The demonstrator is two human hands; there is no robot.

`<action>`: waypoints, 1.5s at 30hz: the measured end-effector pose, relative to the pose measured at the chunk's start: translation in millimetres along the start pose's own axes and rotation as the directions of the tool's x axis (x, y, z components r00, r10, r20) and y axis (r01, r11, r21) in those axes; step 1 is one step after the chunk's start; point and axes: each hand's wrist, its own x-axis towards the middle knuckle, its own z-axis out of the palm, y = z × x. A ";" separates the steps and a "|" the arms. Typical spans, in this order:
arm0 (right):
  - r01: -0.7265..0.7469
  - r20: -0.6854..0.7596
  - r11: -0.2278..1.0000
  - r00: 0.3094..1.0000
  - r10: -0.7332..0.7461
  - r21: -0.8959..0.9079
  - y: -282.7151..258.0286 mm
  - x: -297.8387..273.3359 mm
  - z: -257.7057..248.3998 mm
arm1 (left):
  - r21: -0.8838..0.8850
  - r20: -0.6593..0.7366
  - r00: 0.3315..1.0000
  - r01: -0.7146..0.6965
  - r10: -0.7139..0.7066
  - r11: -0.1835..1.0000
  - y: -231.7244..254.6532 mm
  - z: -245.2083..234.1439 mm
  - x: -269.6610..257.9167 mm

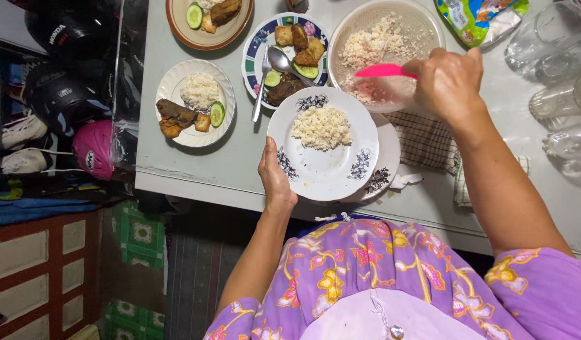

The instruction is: Plating rice and side dishes from communal containers onto individual plates.

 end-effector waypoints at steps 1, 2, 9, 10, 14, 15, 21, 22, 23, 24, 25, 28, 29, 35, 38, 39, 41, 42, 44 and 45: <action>-0.001 0.000 1.000 1.000 0.001 -0.002 1.4 -2.0 2.6 | -0.001 0.002 1.000 0.001 -0.001 1.000 -0.8 0.3 0.6; -0.026 -0.053 0.999 0.998 0.028 0.023 0.3 -3.3 6.1 | 0.004 -0.003 1.000 -0.003 0.003 1.000 -0.3 -1.5 0.5; -0.180 0.227 0.966 0.964 0.135 0.187 -29.9 -3.3 -27.0 | 0.047 -0.069 0.998 0.009 -0.005 0.999 -8.6 -9.8 6.4; -0.182 0.226 0.966 0.964 0.138 0.186 -30.8 -2.9 -22.1 | 0.048 -0.066 0.998 0.009 -0.006 0.999 -7.3 -8.3 6.3; 0.086 -0.179 0.996 0.980 -0.088 -0.023 -30.1 -2.1 8.6 | 0.027 -0.030 0.999 -0.012 0.013 1.000 -2.7 -5.8 5.8; 0.120 -0.166 0.985 0.976 -0.140 -0.123 -28.6 -3.8 19.6 | 0.020 -0.025 1.000 -0.012 0.012 1.000 -3.0 -6.3 5.1; 0.116 -0.047 0.974 0.991 -0.127 -0.197 -20.9 -2.8 -11.3 | 0.049 -0.046 0.999 -0.012 0.014 0.999 -2.8 -8.4 5.7; 0.113 -0.047 0.974 0.991 -0.125 -0.198 -22.3 -1.7 -17.4 | 0.049 -0.044 0.999 -0.011 0.013 0.999 -2.7 -7.0 5.0; 0.121 -0.137 0.973 0.979 -0.149 -0.194 -23.7 -0.6 -23.7 | 0.014 -0.020 1.000 -0.001 0.001 1.000 -2.5 -5.5 4.2; 0.131 -0.224 0.973 0.959 -0.172 -0.188 -26.3 0.3 -29.7 | -0.019 0.000 1.000 0.011 -0.011 1.000 -1.6 -5.2 2.7; 0.130 -0.223 0.974 0.960 -0.171 -0.187 -24.3 -2.3 -23.0 | -0.018 0.000 1.000 0.012 -0.012 1.000 -9.3 -12.0 5.1; 0.153 -0.235 0.976 0.954 -0.186 -0.153 -20.0 -3.3 -21.9 | 0.117 0.038 0.993 -0.118 0.114 0.986 -23.2 -26.4 13.3; 0.122 -0.136 0.983 0.981 -0.141 -0.135 -20.3 -1.4 -34.1 | 0.076 0.015 0.995 -0.099 0.098 0.992 -22.7 -28.7 14.1; -0.109 0.197 0.994 0.975 0.101 0.030 -5.7 -10.6 -59.4 | 0.014 -0.072 0.997 0.030 -0.029 0.999 -5.4 -28.1 1.4; -0.114 0.211 0.992 0.972 0.101 0.046 -14.1 -15.2 -36.7 | 0.002 -0.035 0.999 0.009 -0.009 1.000 -4.8 -25.2 2.4; -0.057 0.136 0.998 0.989 0.054 0.020 -16.2 -16.8 -22.3 | 0.010 -0.030 1.000 -0.007 0.007 1.000 -4.6 -23.9 3.5; -0.095 0.140 0.991 0.987 0.081 0.098 -10.3 -15.6 -21.8 | 0.012 -0.030 0.999 -0.010 0.010 1.000 0.7 -19.7 0.8; -0.130 0.144 0.976 0.984 0.106 0.174 -7.2 -13.2 -21.6 | 0.011 -0.030 0.999 -0.014 0.015 1.000 3.8 -17.2 0.5; -0.188 0.136 0.972 0.976 0.169 0.141 -0.7 -9.8 -29.6 | 0.009 -0.020 1.000 -0.016 0.016 1.000 8.1 -14.9 -0.4; -0.247 0.129 0.963 0.964 0.233 0.106 2.5 -9.1 -33.2 | 0.007 -0.010 1.000 -0.014 0.014 1.000 9.6 -14.3 -1.7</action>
